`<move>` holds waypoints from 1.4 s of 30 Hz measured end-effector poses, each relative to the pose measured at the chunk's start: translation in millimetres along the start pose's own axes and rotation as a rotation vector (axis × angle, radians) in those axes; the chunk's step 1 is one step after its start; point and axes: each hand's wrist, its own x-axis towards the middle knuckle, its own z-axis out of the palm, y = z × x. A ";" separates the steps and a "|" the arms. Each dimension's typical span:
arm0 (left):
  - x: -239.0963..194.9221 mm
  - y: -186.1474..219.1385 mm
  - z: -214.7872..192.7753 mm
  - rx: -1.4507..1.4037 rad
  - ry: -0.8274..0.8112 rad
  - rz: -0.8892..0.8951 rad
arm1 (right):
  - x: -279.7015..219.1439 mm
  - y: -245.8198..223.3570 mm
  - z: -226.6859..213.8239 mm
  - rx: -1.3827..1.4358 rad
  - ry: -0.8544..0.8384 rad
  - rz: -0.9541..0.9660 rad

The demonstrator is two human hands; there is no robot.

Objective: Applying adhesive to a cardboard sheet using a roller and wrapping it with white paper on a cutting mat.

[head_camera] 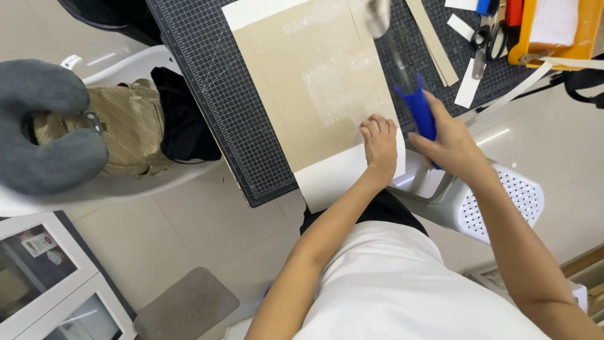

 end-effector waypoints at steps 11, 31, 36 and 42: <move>1.9 2.0 22.6 0.000 0.031 0.009 | 118.3 -4.2 68.0 -0.806 0.068 -0.059; -14.2 3.9 5.9 0.432 0.137 -0.115 | 100.8 -42.0 26.8 -0.614 -0.067 -0.057; -11.1 3.0 4.3 0.431 0.141 -0.085 | 154.1 -38.4 34.3 -0.644 0.041 -0.134; -8.3 -1.9 13.7 0.129 0.120 0.022 | 110.0 -43.9 28.0 -0.689 -0.006 -0.027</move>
